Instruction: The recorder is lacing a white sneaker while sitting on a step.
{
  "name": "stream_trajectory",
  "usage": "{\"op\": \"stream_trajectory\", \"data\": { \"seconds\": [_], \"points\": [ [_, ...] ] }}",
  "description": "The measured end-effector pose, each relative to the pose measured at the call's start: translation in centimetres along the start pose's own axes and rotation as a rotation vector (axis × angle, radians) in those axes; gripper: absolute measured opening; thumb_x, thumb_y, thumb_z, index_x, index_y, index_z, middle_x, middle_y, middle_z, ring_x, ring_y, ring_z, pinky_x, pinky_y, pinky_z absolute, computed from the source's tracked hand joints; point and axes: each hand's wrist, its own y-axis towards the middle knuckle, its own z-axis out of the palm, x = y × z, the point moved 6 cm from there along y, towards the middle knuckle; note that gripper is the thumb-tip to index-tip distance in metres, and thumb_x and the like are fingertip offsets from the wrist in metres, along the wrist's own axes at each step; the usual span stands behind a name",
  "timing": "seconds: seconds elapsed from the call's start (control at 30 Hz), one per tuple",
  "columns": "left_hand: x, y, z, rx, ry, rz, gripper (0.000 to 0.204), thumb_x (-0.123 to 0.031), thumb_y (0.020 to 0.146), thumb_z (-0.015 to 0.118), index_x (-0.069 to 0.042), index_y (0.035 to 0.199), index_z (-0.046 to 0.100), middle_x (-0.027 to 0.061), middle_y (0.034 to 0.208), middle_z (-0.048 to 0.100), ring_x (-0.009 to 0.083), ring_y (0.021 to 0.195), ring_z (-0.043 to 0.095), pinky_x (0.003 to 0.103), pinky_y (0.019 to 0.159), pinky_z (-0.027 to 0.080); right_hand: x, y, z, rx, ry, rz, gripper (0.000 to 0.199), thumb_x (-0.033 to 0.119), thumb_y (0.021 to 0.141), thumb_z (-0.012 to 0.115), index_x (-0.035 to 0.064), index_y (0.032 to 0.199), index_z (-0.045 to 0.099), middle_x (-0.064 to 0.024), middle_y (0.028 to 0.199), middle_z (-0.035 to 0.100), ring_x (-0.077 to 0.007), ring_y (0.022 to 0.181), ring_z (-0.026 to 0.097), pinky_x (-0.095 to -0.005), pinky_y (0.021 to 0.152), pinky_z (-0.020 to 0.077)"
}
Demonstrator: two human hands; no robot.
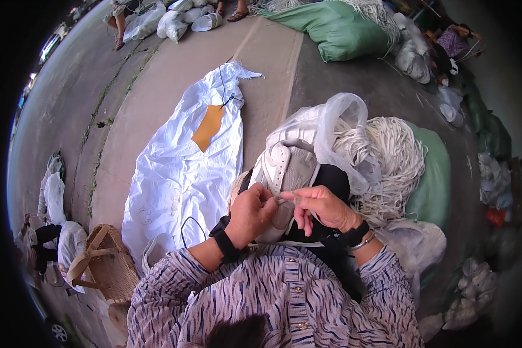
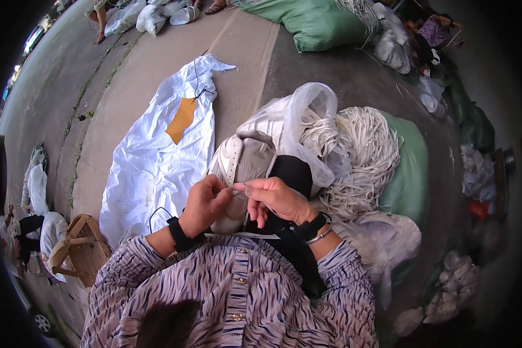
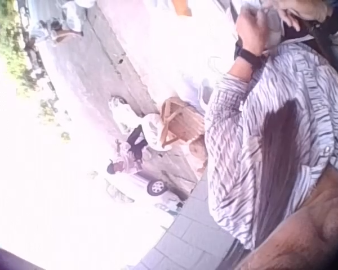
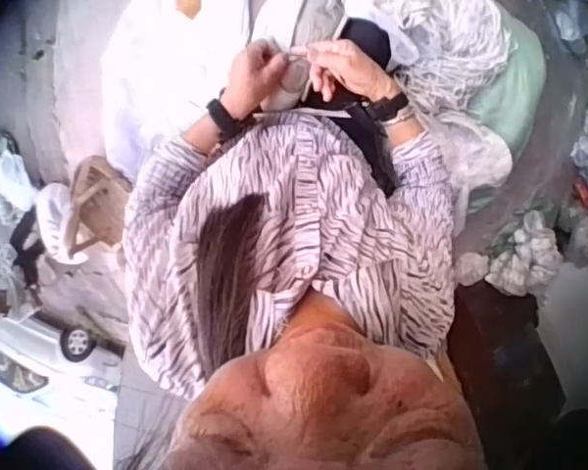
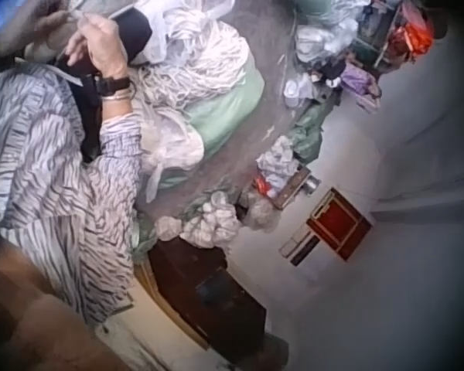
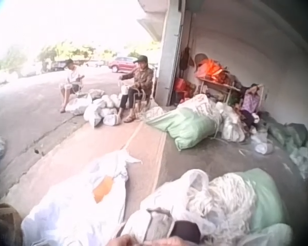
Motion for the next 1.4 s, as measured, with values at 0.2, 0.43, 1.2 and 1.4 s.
{"op": "stream_trajectory", "data": {
  "seconds": [0.2,0.43,1.2,1.4],
  "points": [
    [-1.4,-0.1,-0.3,-0.048,0.345,0.228,0.016,-0.016,0.08,0.065,-0.003,0.075,0.055,0.0113,0.066,0.061,0.0233,0.058,0.06,0.032,0.052,0.046,0.1,-0.2,0.2,0.049,-0.024,-0.042,0.046,0.019,0.094,0.045,-0.0068,0.132,0.039,-0.0097,0.065,0.061,-0.0155,0.049,0.06,-0.0215,0.048,0.0494],
    [0.6,0.8,0.1,0.146,-0.215,-0.191,0.017,-0.017,0.081,0.062,-0.005,0.078,0.051,0.0134,0.068,0.06,0.0314,0.058,0.059,0.038,0.05,0.048,0.1,-0.3,0.2,0.099,0.005,-0.068,0.046,0.018,0.095,0.043,-0.0069,0.133,0.037,-0.0096,0.065,0.061,-0.0154,0.049,0.061,-0.0212,0.048,0.0493],
    [-4.7,0.8,-1.1,0.224,0.632,0.914,0.014,-0.017,0.076,0.062,-0.008,0.081,0.053,0.0063,0.071,0.057,0.0266,0.063,0.059,0.037,0.06,0.046,1.8,-1.0,1.5,-0.09,-0.355,-0.024,0.035,0.015,0.095,0.044,-0.0002,0.125,0.051,-0.0067,0.066,0.062,-0.0078,0.045,0.053,-0.0203,0.046,0.0431],
    [-4.3,1.1,-0.6,0.349,0.634,0.722,0.013,-0.017,0.078,0.06,-0.008,0.081,0.051,0.0067,0.067,0.057,0.0298,0.063,0.059,0.04,0.061,0.046,2.0,-1.1,2.0,-0.141,-0.46,0.006,0.035,0.014,0.095,0.044,0.0018,0.126,0.051,-0.0056,0.065,0.062,-0.0076,0.046,0.053,-0.0207,0.047,0.044]
  ]
}}
